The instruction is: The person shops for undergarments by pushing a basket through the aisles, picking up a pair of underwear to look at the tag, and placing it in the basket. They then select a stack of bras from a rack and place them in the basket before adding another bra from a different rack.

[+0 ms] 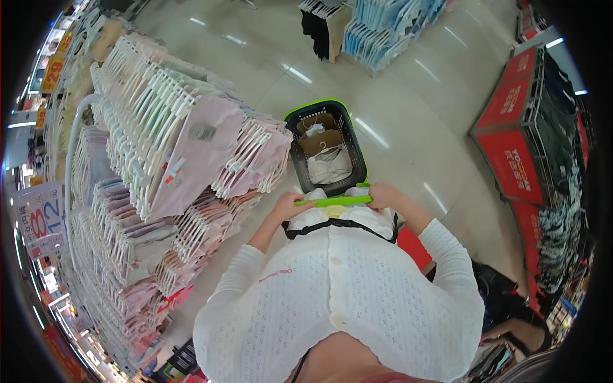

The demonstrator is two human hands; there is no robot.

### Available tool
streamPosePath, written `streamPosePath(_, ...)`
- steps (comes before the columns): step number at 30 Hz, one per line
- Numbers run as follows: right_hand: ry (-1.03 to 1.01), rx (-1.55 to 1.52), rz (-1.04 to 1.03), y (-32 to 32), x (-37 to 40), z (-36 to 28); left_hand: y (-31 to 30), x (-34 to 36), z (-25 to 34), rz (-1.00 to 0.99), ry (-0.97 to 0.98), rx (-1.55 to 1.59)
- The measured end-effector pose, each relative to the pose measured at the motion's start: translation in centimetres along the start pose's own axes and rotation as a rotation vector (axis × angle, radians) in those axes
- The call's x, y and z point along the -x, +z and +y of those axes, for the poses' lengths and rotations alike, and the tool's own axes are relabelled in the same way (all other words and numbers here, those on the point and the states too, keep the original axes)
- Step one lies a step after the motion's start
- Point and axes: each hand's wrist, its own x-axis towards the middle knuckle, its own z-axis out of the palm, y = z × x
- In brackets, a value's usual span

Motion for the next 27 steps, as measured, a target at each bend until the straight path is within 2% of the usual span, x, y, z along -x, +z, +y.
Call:
streamPosePath(4,-0.128,0.11,0.132,-3.0,-0.9,2.8,1.6,-1.7,0.9,0.085,-0.06,-0.024)
streamPosePath(7,-0.166,0.176,0.104,-6.5,-0.7,3.5,2.4,-2.9,2.0,0.14,-0.097,-0.065)
streamPosePath(10,-0.129,0.239,0.126,-8.0,-2.0,5.6,3.1,-3.8,3.8,0.124,-0.166,-0.056)
streamPosePath(12,-0.143,0.31,0.128,-10.4,-1.9,6.1,3.7,-4.6,5.1,0.077,-0.286,-0.029)
streamPosePath(14,-0.159,0.379,0.136,-12.1,-2.6,7.0,4.1,-5.8,6.0,0.111,-0.307,-0.007)
streamPosePath(16,-0.176,0.312,0.223,-12.6,-4.6,9.2,4.5,-7.1,6.7,0.131,-0.327,0.021)
streamPosePath(20,-0.203,0.342,0.229,-16.1,-7.2,11.7,4.4,-10.4,7.8,0.19,-0.366,-0.005)
streamPosePath(23,-0.242,0.34,0.302,-18.1,-7.8,12.2,3.6,-12.4,8.4,0.155,-0.415,0.048)
streamPosePath(27,-0.208,0.298,0.316,-19.3,-8.2,12.6,3.0,-14.0,8.5,0.189,-0.382,0.02)
